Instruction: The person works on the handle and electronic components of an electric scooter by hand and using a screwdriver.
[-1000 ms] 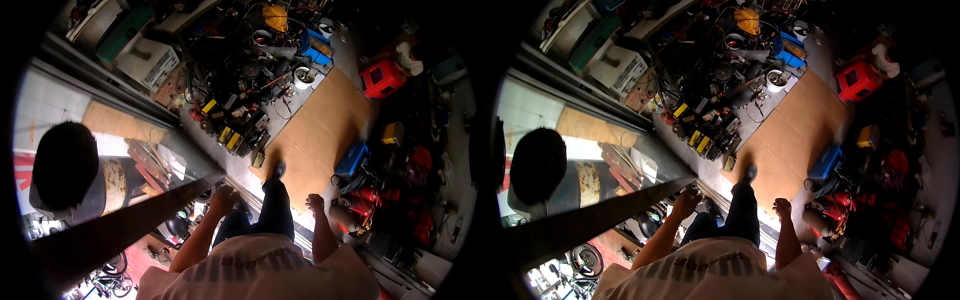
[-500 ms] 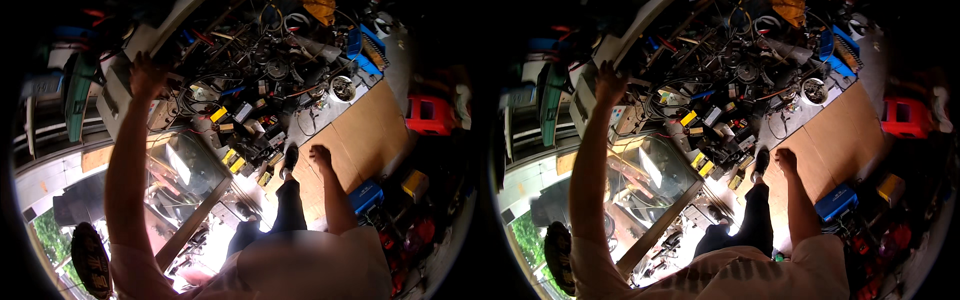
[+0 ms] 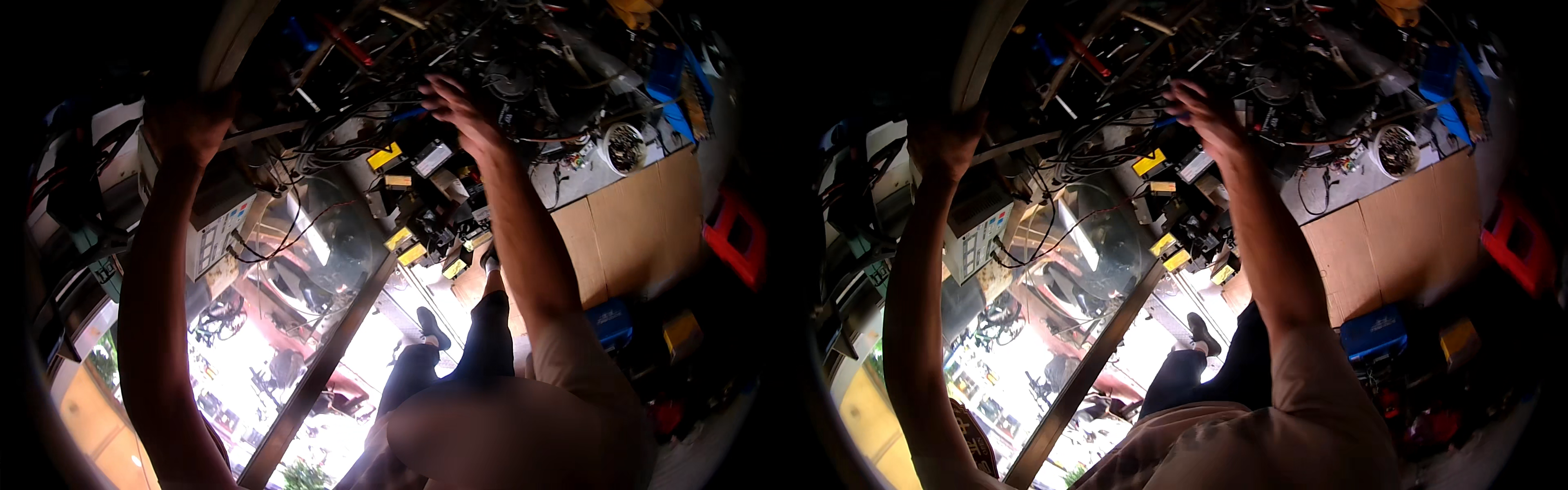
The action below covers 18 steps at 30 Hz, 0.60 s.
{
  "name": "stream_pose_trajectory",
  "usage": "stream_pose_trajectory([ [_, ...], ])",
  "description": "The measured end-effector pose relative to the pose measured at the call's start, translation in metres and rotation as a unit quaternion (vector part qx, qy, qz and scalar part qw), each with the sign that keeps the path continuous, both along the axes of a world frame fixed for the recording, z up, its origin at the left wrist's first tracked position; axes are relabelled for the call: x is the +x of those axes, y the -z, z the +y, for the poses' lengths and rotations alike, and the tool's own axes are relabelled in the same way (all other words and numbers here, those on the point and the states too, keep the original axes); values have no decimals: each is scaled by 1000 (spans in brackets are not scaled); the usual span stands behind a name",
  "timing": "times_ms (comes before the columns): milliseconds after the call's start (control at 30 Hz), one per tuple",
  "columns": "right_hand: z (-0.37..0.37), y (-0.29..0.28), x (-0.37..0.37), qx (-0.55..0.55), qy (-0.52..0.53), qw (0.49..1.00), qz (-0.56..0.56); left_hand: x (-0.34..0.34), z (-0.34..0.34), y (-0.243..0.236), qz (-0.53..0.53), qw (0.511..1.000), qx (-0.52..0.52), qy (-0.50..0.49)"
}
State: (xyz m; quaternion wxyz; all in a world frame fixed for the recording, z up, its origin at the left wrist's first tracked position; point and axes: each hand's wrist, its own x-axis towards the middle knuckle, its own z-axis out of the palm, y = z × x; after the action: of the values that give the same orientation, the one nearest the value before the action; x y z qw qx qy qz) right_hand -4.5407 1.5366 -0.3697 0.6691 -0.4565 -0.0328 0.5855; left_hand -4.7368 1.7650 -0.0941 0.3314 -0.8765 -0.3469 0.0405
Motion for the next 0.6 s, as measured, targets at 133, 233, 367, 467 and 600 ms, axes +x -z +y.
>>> stream_pose_trajectory([
  [133,117,31,-52,174,38,981,76,-15,21,8,25,998,8,56],
  [233,173,44,-78,187,85,974,92,-4,14,7,30,998,16,50],
  [367,189,47,-96,232,107,960,117,-12,9,6,42,999,20,-12],
  [467,181,41,-97,228,113,966,52,-20,10,6,30,998,-4,-52],
  [600,181,28,-89,272,157,947,70,-22,14,5,16,1000,3,-2],
])
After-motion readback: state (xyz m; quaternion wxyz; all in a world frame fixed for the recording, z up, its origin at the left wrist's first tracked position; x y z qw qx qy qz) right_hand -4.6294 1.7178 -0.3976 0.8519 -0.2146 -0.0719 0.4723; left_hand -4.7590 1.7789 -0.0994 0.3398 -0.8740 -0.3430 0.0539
